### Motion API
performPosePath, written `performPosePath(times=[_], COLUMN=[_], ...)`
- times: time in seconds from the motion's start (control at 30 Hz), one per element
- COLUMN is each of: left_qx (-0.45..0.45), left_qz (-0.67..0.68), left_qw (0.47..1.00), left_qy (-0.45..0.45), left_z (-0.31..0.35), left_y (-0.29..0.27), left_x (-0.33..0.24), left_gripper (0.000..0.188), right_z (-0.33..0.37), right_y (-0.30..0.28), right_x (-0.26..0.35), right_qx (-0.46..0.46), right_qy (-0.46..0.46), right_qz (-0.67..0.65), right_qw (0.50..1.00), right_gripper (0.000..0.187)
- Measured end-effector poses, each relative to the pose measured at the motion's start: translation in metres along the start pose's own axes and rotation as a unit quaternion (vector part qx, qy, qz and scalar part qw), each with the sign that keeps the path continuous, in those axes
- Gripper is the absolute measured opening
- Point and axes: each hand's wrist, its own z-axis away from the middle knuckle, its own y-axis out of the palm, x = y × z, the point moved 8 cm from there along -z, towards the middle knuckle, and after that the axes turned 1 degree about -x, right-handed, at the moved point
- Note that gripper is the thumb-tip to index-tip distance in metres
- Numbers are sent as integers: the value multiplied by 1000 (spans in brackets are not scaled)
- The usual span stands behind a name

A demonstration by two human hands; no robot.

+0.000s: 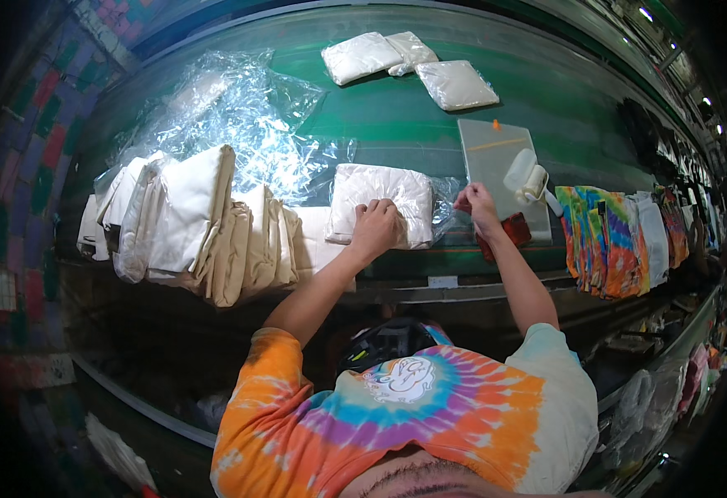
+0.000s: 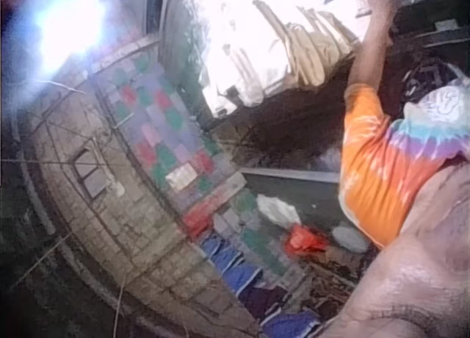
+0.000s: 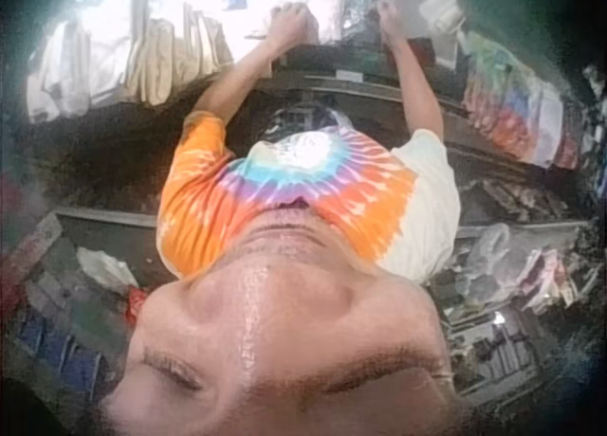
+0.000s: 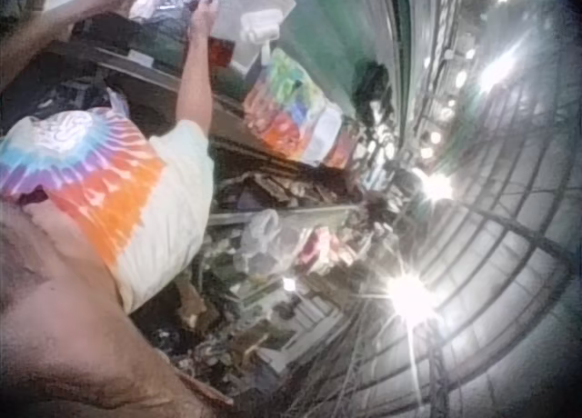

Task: The person places folded white garments into clear plastic bags, seals each bag, and sets it aside on the table. The person repeats this process for multiple garments, handling them one at a time.

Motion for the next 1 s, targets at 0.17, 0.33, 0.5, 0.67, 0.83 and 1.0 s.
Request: performPosePath(times=[0.17,0.33,0.5,0.67,0.83,1.0], left_qx=[3,-62,-15,-54,-212,-274], left_qz=[31,261,454,513,648,423], left_qw=[999,963,885,848,715,830], left_qy=[-16,-5,-99,-118,-155,-240], left_z=[-22,-68,-98,-109,-91,-58], left_y=[-1,-28,-65,-116,-141,-164], left_x=[-6,-41,-63,-60,-20,10], left_gripper=[17,34,57,29,12,23], right_z=[13,13,25,34,21,5], right_y=[-13,29,67,112,141,144], right_x=[5,54,134,210,243,235], right_qx=[-90,-2,39,126,172,151], right_qy=[17,-52,-84,-116,-100,-80], right_qz=[-81,-76,-150,-202,-296,-272], right_qw=[992,996,984,964,934,947], right_gripper=[17,17,18,19,18,19])
